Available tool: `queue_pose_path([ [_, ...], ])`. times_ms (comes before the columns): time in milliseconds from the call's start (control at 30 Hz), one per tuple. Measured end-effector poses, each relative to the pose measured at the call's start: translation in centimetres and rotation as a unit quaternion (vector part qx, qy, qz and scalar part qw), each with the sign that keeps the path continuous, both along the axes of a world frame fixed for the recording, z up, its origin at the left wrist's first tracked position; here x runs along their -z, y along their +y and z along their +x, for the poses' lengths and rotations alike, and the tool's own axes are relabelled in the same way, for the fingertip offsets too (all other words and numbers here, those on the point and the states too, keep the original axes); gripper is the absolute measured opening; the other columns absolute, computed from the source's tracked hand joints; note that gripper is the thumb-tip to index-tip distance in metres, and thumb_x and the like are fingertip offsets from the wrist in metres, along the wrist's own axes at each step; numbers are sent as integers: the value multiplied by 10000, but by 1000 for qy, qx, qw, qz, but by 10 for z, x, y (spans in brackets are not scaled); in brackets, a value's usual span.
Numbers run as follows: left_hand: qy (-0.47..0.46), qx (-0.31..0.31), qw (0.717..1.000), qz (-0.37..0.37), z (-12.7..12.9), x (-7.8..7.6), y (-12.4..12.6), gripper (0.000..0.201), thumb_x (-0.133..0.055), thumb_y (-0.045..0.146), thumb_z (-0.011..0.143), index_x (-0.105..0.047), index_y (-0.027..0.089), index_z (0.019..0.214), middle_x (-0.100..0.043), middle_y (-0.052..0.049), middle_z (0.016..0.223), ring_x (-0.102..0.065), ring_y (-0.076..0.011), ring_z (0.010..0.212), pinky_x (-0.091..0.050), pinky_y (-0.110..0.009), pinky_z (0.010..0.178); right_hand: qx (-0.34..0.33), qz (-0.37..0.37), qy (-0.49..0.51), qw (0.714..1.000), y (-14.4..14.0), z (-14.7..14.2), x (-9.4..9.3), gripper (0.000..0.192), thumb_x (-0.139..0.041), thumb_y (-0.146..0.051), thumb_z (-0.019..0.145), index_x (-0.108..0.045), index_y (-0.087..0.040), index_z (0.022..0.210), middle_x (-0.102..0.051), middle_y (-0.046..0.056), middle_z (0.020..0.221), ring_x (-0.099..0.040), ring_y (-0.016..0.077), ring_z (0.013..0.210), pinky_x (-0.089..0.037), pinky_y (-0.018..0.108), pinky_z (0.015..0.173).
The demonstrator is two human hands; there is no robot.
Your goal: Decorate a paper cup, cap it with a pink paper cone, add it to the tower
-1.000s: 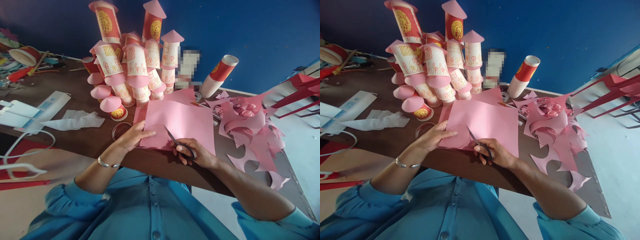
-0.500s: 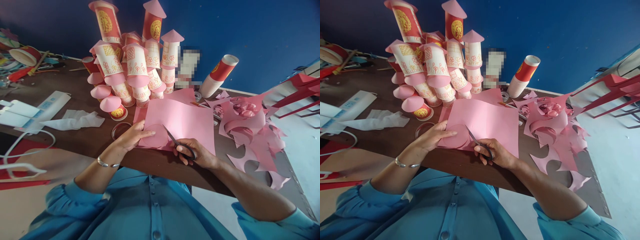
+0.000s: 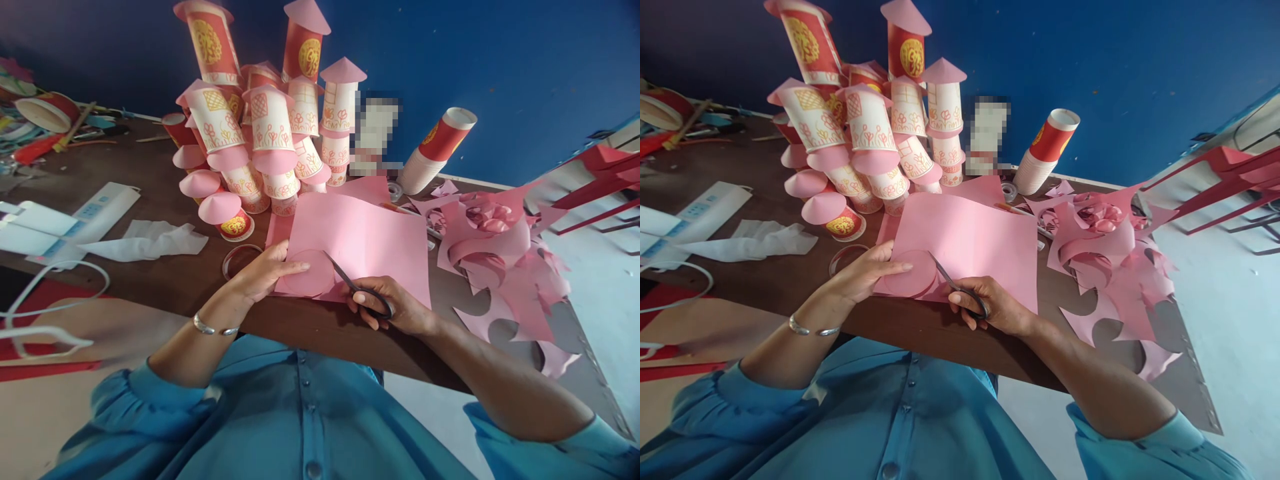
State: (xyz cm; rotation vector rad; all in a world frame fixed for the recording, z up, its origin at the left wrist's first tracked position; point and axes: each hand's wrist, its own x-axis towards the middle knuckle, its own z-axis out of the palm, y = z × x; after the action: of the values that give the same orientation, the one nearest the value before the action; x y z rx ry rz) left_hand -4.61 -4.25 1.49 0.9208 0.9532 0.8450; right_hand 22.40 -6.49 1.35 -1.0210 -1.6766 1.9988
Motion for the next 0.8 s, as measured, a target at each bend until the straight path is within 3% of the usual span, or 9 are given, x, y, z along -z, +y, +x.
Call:
queue_pose_path([
  [467, 33, -25, 999, 1, -2, 2, -1, 545, -904, 308, 711, -708, 145, 1193, -773, -135, 1238, -674, -338, 1256, -546, -365, 985, -18, 7, -12, 1000, 1, 2, -2, 555, -588, -721, 950, -596, -177, 836, -509, -69, 482, -363, 61, 394, -248, 211, 406],
  [800, 16, -15, 1000, 0, -2, 0, 1, 545, -887, 336, 725, -678, 125, 1182, -767, -152, 1230, -714, -330, 1160, -549, -374, 945, -10, 2, -10, 1000, 1, 2, -3, 528, -614, -690, 951, -594, -176, 830, -501, -74, 470, -362, 59, 385, -246, 203, 395],
])
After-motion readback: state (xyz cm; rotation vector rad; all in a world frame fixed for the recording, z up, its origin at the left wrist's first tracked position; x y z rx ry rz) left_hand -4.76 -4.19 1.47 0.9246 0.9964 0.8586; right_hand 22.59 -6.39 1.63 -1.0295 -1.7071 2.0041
